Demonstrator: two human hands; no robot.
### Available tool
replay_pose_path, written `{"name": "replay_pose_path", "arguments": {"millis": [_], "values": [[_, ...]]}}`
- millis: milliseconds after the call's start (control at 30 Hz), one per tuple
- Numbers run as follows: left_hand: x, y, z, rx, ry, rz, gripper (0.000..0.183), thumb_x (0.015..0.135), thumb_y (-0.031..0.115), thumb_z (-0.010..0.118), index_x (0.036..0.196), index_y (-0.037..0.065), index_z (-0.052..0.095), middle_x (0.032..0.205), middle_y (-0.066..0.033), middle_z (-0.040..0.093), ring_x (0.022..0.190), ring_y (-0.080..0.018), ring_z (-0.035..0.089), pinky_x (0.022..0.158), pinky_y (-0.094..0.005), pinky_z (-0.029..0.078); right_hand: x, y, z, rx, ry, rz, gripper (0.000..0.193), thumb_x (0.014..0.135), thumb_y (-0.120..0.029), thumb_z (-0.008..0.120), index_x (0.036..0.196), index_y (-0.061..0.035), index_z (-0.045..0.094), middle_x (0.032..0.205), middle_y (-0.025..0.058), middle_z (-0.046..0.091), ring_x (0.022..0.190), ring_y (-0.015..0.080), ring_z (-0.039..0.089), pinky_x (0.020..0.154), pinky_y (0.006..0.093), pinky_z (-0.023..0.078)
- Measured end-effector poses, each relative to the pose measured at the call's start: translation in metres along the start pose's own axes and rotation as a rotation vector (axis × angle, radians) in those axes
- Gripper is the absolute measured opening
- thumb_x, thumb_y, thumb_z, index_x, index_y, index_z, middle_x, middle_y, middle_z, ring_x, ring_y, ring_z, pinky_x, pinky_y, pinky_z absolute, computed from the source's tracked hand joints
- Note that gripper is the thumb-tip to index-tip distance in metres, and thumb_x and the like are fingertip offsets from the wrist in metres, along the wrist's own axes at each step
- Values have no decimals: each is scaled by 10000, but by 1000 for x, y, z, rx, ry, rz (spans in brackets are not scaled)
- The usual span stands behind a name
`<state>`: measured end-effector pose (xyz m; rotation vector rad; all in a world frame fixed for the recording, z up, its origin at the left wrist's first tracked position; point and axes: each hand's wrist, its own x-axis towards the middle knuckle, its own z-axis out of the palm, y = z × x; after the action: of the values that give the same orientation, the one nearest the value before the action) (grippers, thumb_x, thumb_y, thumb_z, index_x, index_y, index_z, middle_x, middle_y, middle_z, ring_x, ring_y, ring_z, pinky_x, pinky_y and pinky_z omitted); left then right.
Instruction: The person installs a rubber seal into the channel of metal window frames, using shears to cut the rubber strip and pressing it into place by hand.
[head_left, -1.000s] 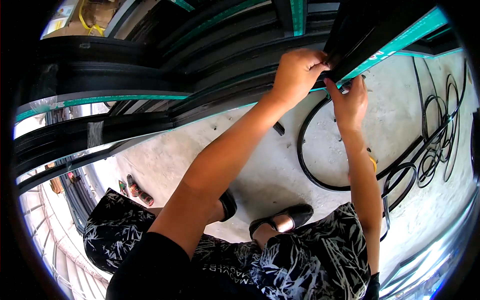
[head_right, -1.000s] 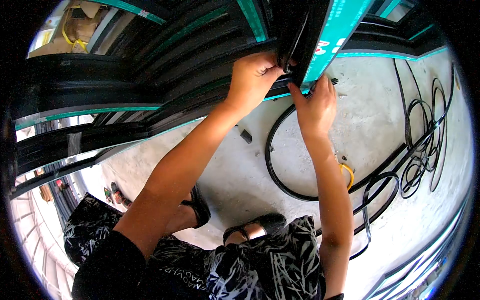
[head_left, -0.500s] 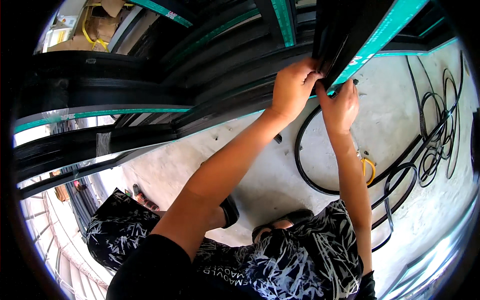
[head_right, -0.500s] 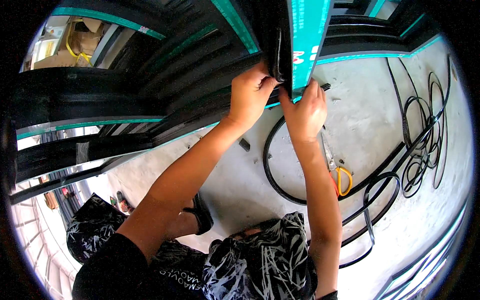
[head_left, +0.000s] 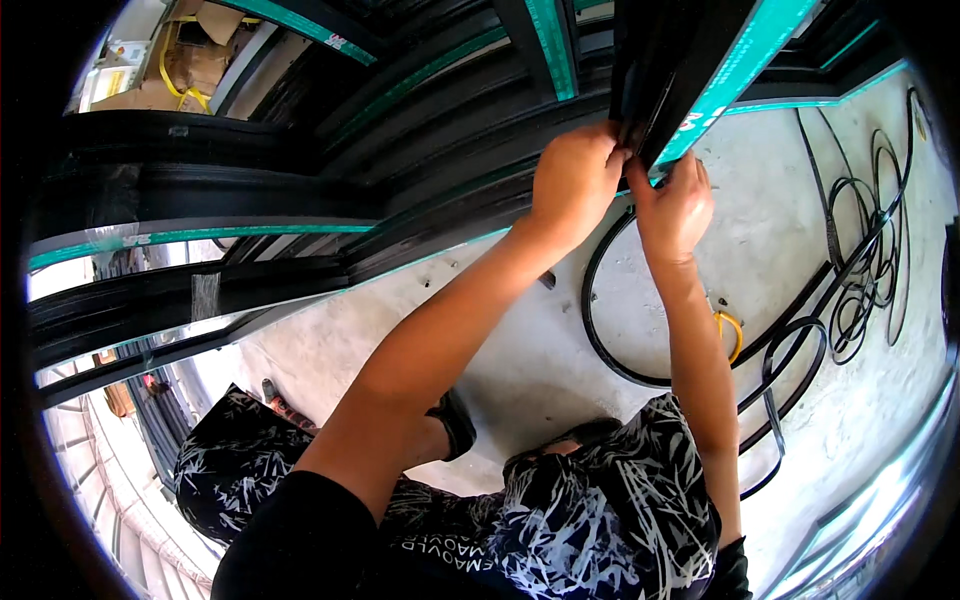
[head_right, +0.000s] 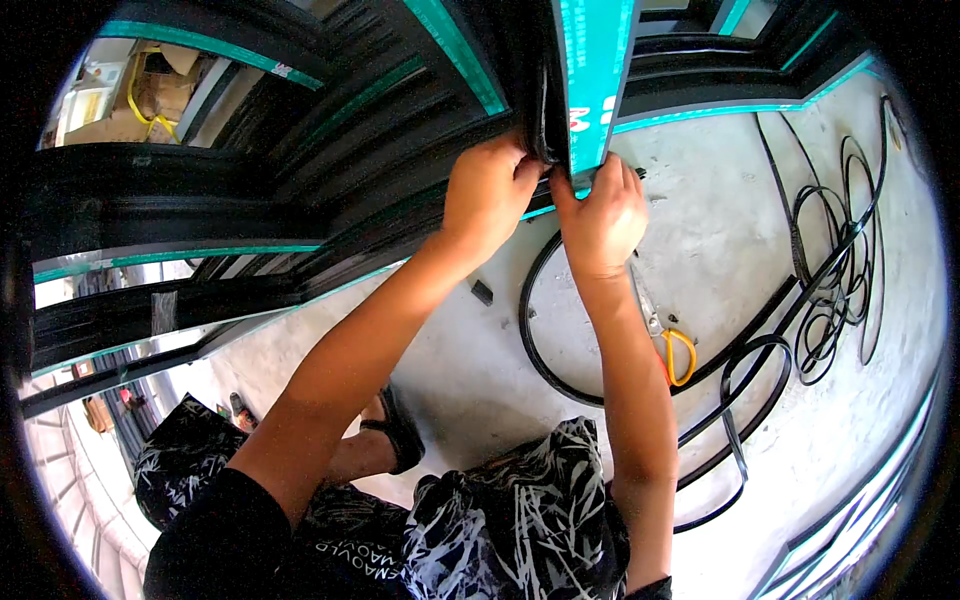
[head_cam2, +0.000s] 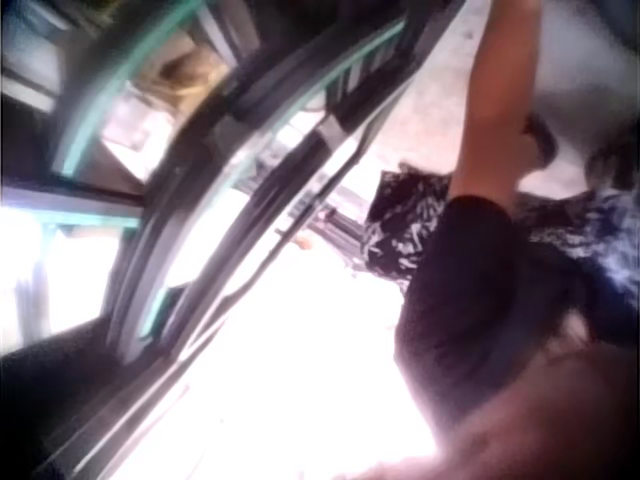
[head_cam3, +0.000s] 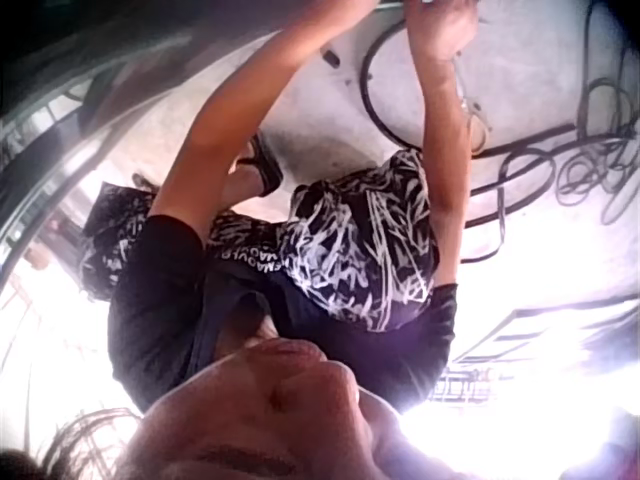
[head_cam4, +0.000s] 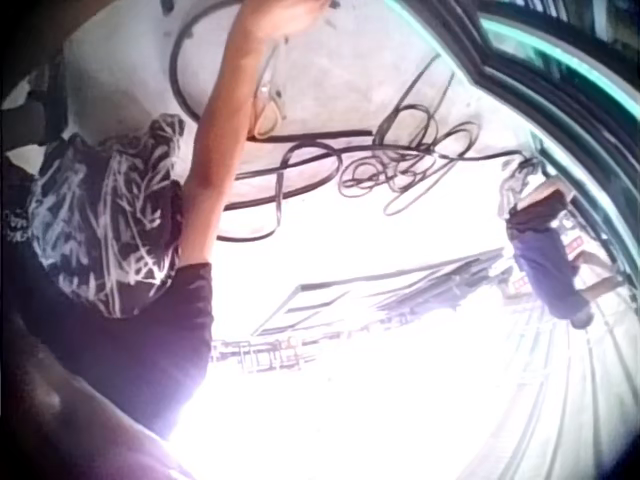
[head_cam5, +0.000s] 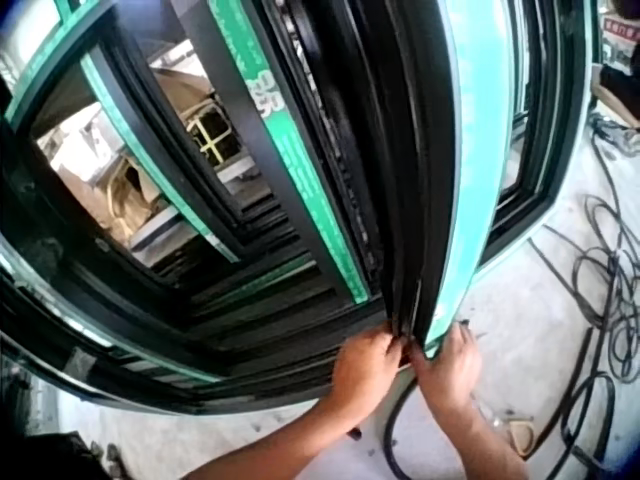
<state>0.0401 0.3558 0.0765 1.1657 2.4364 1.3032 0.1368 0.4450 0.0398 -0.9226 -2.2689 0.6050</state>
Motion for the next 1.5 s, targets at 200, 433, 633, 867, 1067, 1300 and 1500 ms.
{"name": "replay_pose_path", "arguments": {"millis": [200,433,633,867,1067,1300,1500], "values": [[2,16,-13,18,132,38,102,831,115,663,796,27,623,751,-171,620,718,-378,616,629,-471,478,-1,-5,-2,23,46,-25,359,722,-255,800,843,-18,559,780,155,614,754,376,592,650,475,487],[13,13,-8,30,150,21,100,809,48,655,880,41,725,771,-169,685,645,-335,659,580,-393,514,7,-9,-5,48,66,-39,354,721,-249,803,837,-19,560,763,152,602,744,375,585,642,472,480],[14,14,-12,47,121,13,116,813,49,651,905,43,722,766,-171,684,642,-326,663,588,-383,517,13,-28,-14,23,117,-39,353,726,-260,805,831,-25,564,770,137,609,760,374,594,655,469,488],[12,41,-40,-15,113,3,77,814,103,672,808,36,635,739,-164,635,698,-381,618,614,-469,470,17,-22,-19,28,66,-15,349,735,-268,805,848,-31,574,782,136,620,772,370,602,658,469,492],[22,39,-32,24,193,32,73,822,66,707,844,1,679,763,-157,674,646,-290,659,604,-355,501,19,-30,-27,73,69,-59,325,742,-253,793,850,-33,578,759,137,617,748,365,604,632,469,491],[23,40,-32,1,181,8,70,814,62,701,838,-2,687,777,-159,684,667,-304,667,615,-360,506,22,-35,-26,47,87,-40,337,718,-253,796,803,-29,559,742,163,605,726,379,592,621,470,486],[24,40,-36,31,90,-5,109,830,72,712,898,-11,692,802,-155,703,685,-250,686,638,-336,522,30,-40,-32,54,123,-52,353,727,-265,794,787,-29,539,751,159,607,721,381,586,629,477,484]]}}
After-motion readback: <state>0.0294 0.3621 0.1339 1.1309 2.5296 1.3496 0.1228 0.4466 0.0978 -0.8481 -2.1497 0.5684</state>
